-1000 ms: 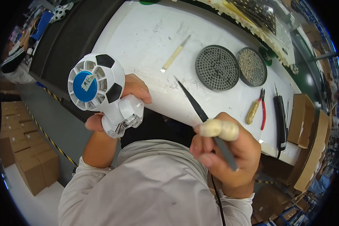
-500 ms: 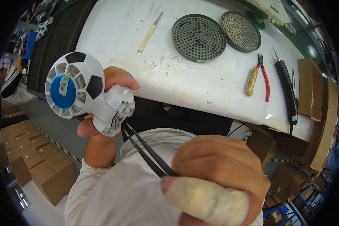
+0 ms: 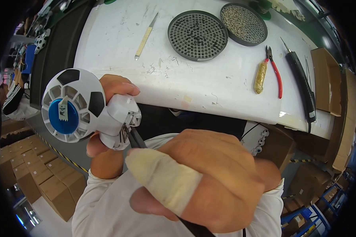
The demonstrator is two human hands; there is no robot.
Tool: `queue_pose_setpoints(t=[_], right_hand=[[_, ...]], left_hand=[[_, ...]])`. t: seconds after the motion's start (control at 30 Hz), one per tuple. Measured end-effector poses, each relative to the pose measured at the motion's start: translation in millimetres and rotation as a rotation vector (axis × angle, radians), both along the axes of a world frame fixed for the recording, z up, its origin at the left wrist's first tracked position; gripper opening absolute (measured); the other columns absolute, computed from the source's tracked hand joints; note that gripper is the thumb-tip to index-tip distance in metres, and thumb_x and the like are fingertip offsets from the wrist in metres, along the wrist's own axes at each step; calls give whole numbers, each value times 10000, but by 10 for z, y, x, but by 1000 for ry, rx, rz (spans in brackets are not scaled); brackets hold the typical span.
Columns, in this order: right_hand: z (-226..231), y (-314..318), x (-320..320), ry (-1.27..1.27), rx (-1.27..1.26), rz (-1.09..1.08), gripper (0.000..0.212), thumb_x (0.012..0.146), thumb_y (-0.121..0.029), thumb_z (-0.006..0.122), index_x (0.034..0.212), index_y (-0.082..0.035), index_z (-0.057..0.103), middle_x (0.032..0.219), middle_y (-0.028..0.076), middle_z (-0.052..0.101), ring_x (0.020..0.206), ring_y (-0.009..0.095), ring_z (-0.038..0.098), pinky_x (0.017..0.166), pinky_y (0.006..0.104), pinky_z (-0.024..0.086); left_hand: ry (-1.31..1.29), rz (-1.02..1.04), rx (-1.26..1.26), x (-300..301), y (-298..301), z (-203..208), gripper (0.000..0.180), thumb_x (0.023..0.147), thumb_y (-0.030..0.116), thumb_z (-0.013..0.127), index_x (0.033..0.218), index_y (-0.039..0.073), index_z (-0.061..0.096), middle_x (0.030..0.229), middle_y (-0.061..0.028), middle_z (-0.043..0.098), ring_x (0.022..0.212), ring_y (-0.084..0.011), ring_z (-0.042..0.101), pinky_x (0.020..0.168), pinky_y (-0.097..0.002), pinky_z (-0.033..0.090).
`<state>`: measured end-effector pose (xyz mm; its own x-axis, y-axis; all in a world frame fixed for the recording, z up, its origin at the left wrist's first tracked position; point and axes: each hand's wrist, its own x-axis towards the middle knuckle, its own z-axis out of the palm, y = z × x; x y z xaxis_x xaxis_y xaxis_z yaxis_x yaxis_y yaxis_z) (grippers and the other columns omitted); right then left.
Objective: Assembling the components of a soccer-ball themed handheld electronic device on a production line.
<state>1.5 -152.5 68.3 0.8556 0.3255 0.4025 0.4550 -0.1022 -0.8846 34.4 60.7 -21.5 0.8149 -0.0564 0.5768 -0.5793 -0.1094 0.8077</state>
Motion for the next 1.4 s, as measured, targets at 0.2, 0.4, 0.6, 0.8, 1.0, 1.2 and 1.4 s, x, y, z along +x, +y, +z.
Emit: queue_pose_setpoints(t=[0.2,0.4,0.6,0.8,1.0,1.2,1.4], right_hand=[[84,112,38,-37,-35,-23,437,900,-371,627,963,62,614,719,110,628,588,225,641,542,341,544],[-41,128,52,-117,37,22,201,901,-122,582,913,77,611,779,118,622,623,250,639,544,344,539],[-192,78,123,-246,54,111,155,863,-22,505,942,66,603,855,135,642,673,258,656,570,348,546],[-477,186,286,-270,-65,-17,187,935,-31,445,1043,59,568,839,146,670,726,222,678,646,308,546],[-764,512,907,-133,51,13,209,999,-100,452,1057,71,556,808,129,667,756,181,671,706,286,531],[-870,516,915,10,135,3,242,1012,-149,451,1057,67,550,813,127,665,778,192,676,759,306,533],[-991,561,913,-25,169,-55,254,1020,-169,434,1072,65,519,853,145,666,813,229,679,793,341,541]], left_hand=[[70,112,87,-56,-28,36,1235,578,997,127,945,-68,634,851,-142,635,797,-239,590,657,-316,472],[31,171,130,-40,9,29,1226,590,987,117,935,-72,631,840,-143,629,769,-238,593,637,-319,476],[96,253,266,-23,60,-9,1151,665,951,159,927,-63,636,844,-137,635,740,-228,596,631,-320,476],[33,259,167,332,195,-140,796,740,721,464,946,-23,658,858,-104,668,734,-198,626,636,-304,496],[94,337,149,821,432,-135,576,805,574,667,796,-2,684,660,-64,658,618,-185,633,562,-307,484],[93,396,310,834,405,-69,611,840,595,611,753,-6,678,611,-89,634,587,-183,627,530,-303,467],[57,398,334,854,389,-66,611,841,599,608,753,-1,682,611,-94,635,576,-195,630,519,-306,466]])
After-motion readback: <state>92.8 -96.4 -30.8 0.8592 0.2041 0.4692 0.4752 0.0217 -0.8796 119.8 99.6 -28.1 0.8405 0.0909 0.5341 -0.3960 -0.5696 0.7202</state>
